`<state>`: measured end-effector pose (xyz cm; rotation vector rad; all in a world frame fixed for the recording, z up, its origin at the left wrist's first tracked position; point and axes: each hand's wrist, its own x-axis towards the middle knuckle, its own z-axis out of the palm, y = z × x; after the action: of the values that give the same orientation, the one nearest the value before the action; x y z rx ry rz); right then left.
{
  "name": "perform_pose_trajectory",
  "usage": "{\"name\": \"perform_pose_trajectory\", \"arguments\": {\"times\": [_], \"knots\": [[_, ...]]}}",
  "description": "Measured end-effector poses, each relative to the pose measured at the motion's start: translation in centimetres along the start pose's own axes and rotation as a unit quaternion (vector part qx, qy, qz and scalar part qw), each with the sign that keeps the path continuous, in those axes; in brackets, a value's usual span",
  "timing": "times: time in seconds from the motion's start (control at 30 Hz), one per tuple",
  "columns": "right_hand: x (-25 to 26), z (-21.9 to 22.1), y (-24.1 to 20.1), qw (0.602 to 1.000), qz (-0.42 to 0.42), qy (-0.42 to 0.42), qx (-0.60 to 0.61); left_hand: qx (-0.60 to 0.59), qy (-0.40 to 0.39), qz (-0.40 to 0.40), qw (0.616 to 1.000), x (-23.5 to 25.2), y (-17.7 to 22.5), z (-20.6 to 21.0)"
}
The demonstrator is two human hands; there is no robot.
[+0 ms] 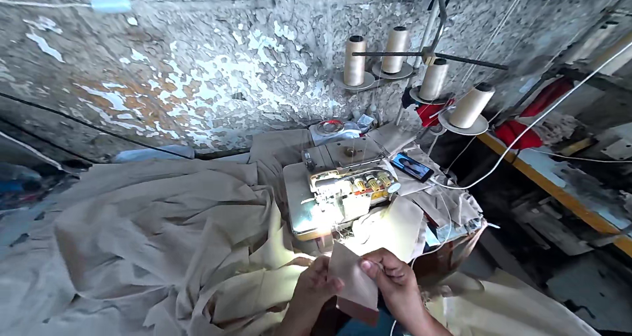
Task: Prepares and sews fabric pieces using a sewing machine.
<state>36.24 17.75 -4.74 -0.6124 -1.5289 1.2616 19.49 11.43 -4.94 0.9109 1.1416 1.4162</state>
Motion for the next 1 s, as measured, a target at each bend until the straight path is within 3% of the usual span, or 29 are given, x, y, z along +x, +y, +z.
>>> {"name": "perform_pose_trajectory", "arguments": {"times": [0.13,0.23,0.4,0.5,0.6,0.73,0.83,1.0], "knots": [[-0.5,-0.8,-0.4,0.996,0.04,-0.074,0.037,-0.027,0.042,0.002,0.999,-0.1,-0.3,0.6],[-0.7,-0.8,-0.1,0.997,0.037,-0.051,0.042,0.02,0.047,0.03,0.998,0.3,0.0,0.8],[-0.2,-1.3,0.7,1.0,0.005,-0.021,0.015,0.21,0.007,0.067,0.975,1.0,0.4,0.6],[0.1,-2.4,1.1,0.998,-0.007,-0.059,-0.023,0.29,-0.027,0.077,0.953,1.6,1.8,-0.4],[0.4,-3.8,1.4,0.986,-0.059,-0.107,-0.109,0.247,-0.041,-0.016,0.968,2.1,4.3,-1.4],[1.1,-4.5,1.5,0.948,-0.147,-0.085,-0.269,0.142,-0.137,-0.138,0.97,2.4,5.8,-2.4],[1.1,-4.0,1.7,0.943,-0.168,-0.065,-0.281,0.092,-0.152,-0.154,0.972,2.1,5.2,-1.6],[0.6,-3.5,2.1,0.957,-0.151,-0.042,-0.243,0.015,-0.074,-0.131,0.989,2.0,3.6,-0.2]]}}
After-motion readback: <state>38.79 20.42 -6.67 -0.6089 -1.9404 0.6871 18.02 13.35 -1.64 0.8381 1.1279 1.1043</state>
